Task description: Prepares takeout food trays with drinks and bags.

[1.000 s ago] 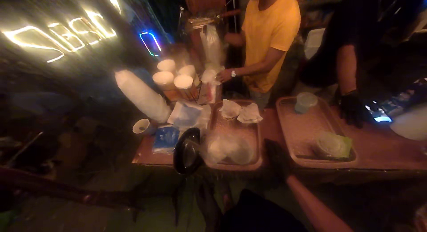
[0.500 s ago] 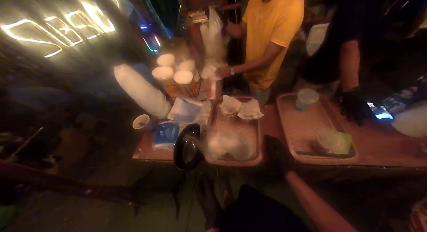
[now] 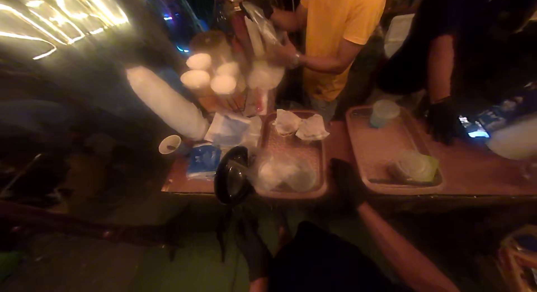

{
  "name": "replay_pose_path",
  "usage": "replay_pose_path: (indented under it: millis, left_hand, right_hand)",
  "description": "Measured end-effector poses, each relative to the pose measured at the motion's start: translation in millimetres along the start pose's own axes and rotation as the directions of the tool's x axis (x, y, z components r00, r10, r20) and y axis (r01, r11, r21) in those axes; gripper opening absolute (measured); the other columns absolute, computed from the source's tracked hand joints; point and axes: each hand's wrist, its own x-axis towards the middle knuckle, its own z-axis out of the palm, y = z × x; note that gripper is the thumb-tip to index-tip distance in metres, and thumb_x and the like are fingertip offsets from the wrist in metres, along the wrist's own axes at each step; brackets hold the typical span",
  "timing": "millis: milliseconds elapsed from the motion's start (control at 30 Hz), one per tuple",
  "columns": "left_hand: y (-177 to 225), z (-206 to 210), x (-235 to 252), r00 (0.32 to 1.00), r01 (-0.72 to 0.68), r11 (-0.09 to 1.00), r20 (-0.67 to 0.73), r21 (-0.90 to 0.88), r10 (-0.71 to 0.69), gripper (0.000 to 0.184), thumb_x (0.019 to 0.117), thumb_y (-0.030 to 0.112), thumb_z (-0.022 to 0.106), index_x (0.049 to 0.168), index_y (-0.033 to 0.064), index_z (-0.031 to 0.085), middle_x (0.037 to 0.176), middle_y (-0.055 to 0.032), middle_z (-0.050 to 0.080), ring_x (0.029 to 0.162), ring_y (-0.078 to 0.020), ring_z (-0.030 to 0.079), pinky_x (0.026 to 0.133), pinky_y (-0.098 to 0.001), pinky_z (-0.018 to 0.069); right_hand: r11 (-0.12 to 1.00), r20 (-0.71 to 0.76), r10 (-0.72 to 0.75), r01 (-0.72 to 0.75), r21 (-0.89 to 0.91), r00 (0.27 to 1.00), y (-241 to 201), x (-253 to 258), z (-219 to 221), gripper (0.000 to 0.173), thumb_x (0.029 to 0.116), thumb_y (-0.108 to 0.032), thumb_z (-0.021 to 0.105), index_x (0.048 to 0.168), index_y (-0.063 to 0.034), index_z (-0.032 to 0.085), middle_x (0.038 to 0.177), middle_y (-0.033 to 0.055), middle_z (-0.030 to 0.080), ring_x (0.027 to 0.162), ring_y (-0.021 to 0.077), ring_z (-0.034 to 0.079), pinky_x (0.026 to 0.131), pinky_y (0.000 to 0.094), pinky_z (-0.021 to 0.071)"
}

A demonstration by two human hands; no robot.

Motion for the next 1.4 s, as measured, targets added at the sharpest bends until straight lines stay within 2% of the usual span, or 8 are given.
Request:
replay_pose_path:
  millis: [67, 233, 300, 500, 667, 867, 1267, 1400]
  left_hand:
    - [2.3, -6.8, 9.6, 0.999, -0.046, 0.999, -0.010, -0.025, 0.046, 0.038, 0.1081, 0.023, 0.050, 0.135, -0.0042, 0.052, 0.108, -0.0141, 0.065, 0.086, -0.0149, 0.065, 0.077, -0.0336, 0.0588]
    - [26.0, -15.0, 24.8, 0.988, -0.137, 0.988, -0.078, -0.066, 0.131, 0.037, 0.1084, 0.026, 0.049, 0.132, -0.0021, 0.054, 0.102, -0.0081, 0.065, 0.083, -0.0117, 0.065, 0.075, -0.0312, 0.0591]
    - [46.1, -15.5, 24.5, 0.992, -0.117, 0.986, -0.068, -0.118, 0.110, 0.037, 0.1089, 0.025, 0.049, 0.134, -0.0014, 0.053, 0.107, -0.0086, 0.064, 0.089, -0.0113, 0.064, 0.081, -0.0325, 0.0581]
    - [73.9, -17.5, 48.4, 0.970, -0.242, 0.949, -0.062, -0.202, 0.234, 0.032, 0.1089, 0.019, 0.046, 0.131, -0.0026, 0.053, 0.101, -0.0024, 0.062, 0.085, -0.0057, 0.062, 0.079, -0.0259, 0.0563]
    - [105.9, -15.9, 96.4, 0.954, -0.297, 0.925, -0.024, -0.238, 0.300, 0.031, 0.1080, 0.021, 0.049, 0.131, 0.0003, 0.053, 0.105, -0.0035, 0.064, 0.085, -0.0091, 0.065, 0.076, -0.0288, 0.0591]
    - [150.6, -2.3, 160.5, 0.903, -0.397, 0.866, 0.040, -0.305, 0.428, 0.030, 0.1064, 0.015, 0.047, 0.129, -0.0039, 0.051, 0.105, -0.0026, 0.065, 0.083, -0.0079, 0.066, 0.077, -0.0269, 0.0588]
    - [152.6, 7.6, 211.9, 0.875, -0.308, 0.876, 0.252, -0.371, 0.414, 0.026, 0.1046, 0.010, 0.047, 0.127, -0.0029, 0.051, 0.106, -0.0048, 0.064, 0.086, -0.0115, 0.067, 0.078, -0.0296, 0.0595]
    - [147.5, 11.3, 211.4, 0.873, -0.282, 0.887, 0.286, -0.365, 0.395, 0.026, 0.1047, 0.009, 0.046, 0.126, -0.0043, 0.052, 0.106, -0.0057, 0.066, 0.085, -0.0120, 0.067, 0.077, -0.0294, 0.0596]
  right_hand:
    - [0.996, 0.023, 0.050, -0.052, 0.078, 0.998, -6.8, 0.3, -3.3, 0.040, 0.1096, -0.032, 0.043, 0.137, -0.0101, 0.062, 0.119, 0.0065, 0.070, 0.099, 0.0140, 0.070, 0.088, 0.0351, 0.0612]
    - [0.988, 0.014, 0.045, -0.047, 0.151, 0.999, -11.1, 1.3, -3.5, 0.038, 0.1090, -0.027, 0.045, 0.137, -0.0067, 0.062, 0.116, 0.0081, 0.070, 0.097, 0.0149, 0.070, 0.085, 0.0331, 0.0618]
    - [0.979, 0.000, 0.067, -0.066, 0.192, 0.998, -16.4, 2.2, -1.1, 0.038, 0.1094, -0.027, 0.044, 0.136, -0.0071, 0.062, 0.115, 0.0082, 0.070, 0.096, 0.0153, 0.070, 0.083, 0.0338, 0.0621]
    - [0.977, -0.057, -0.017, 0.028, 0.210, 0.998, -35.9, 12.5, 3.7, 0.040, 0.1097, -0.026, 0.040, 0.136, -0.0046, 0.062, 0.120, 0.0104, 0.070, 0.099, 0.0173, 0.070, 0.085, 0.0350, 0.0615]
    - [0.968, -0.188, 0.003, 0.045, 0.249, 0.982, -78.4, 28.1, 4.0, 0.038, 0.1093, -0.023, 0.041, 0.133, -0.0036, 0.063, 0.116, 0.0106, 0.070, 0.094, 0.0187, 0.071, 0.082, 0.0358, 0.0615]
    - [0.948, -0.293, -0.097, 0.177, 0.263, 0.951, -128.4, 40.1, 9.5, 0.035, 0.1091, -0.022, 0.044, 0.132, -0.0032, 0.063, 0.112, 0.0080, 0.071, 0.093, 0.0167, 0.070, 0.082, 0.0324, 0.0608]
    - [0.936, -0.325, -0.181, 0.264, 0.233, 0.928, -181.9, 29.4, 31.1, 0.029, 0.1072, -0.015, 0.048, 0.125, -0.0003, 0.064, 0.110, 0.0076, 0.071, 0.092, 0.0170, 0.070, 0.083, 0.0343, 0.0618]
    - [0.954, -0.299, -0.134, 0.205, 0.221, 0.945, -184.1, 23.6, 32.1, 0.028, 0.1066, -0.014, 0.049, 0.127, -0.0013, 0.064, 0.114, 0.0072, 0.071, 0.094, 0.0166, 0.070, 0.084, 0.0337, 0.0617]
